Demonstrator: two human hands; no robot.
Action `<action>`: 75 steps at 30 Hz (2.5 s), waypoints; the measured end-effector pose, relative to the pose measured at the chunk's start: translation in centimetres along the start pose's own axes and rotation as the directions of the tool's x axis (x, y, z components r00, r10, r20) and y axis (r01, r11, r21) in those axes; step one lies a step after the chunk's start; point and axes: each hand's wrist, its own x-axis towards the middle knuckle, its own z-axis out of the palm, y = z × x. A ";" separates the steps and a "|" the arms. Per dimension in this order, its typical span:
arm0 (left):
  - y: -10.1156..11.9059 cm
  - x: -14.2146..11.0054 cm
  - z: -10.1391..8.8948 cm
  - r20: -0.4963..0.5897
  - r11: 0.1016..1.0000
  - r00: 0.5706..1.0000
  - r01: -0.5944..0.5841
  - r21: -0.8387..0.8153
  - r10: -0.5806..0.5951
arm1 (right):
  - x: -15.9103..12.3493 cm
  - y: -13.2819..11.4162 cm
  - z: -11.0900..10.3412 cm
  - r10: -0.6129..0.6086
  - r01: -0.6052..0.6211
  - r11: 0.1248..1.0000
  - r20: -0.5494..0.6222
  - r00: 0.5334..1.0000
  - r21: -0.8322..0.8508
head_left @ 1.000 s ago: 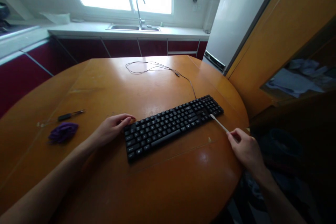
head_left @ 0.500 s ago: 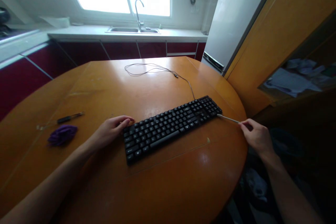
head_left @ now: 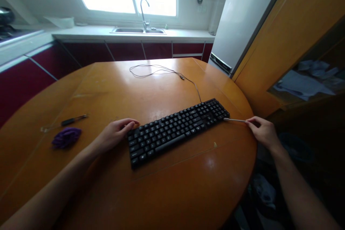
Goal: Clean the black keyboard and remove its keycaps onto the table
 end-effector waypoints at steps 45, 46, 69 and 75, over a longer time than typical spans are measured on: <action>0.6 -0.2 0.0 0.000 1.000 1.000 0.008 -0.024 -0.008 | -0.7 -5.0 2.3 -0.093 0.088 0.995 0.104 0.990 0.051; 0.6 -0.1 0.0 0.002 1.000 1.000 0.010 -0.026 -0.010 | -0.6 -4.4 2.0 -0.076 0.074 0.997 0.093 0.993 0.030; 0.0 -0.2 0.1 0.002 1.000 1.000 -0.003 -0.013 0.003 | -6.4 -9.1 1.6 -0.019 0.029 0.999 0.215 0.976 -0.041; 0.2 -0.3 0.2 -0.001 1.000 1.000 -0.005 -0.001 0.005 | -9.1 -11.6 2.1 0.093 -0.083 0.995 0.256 0.962 -0.052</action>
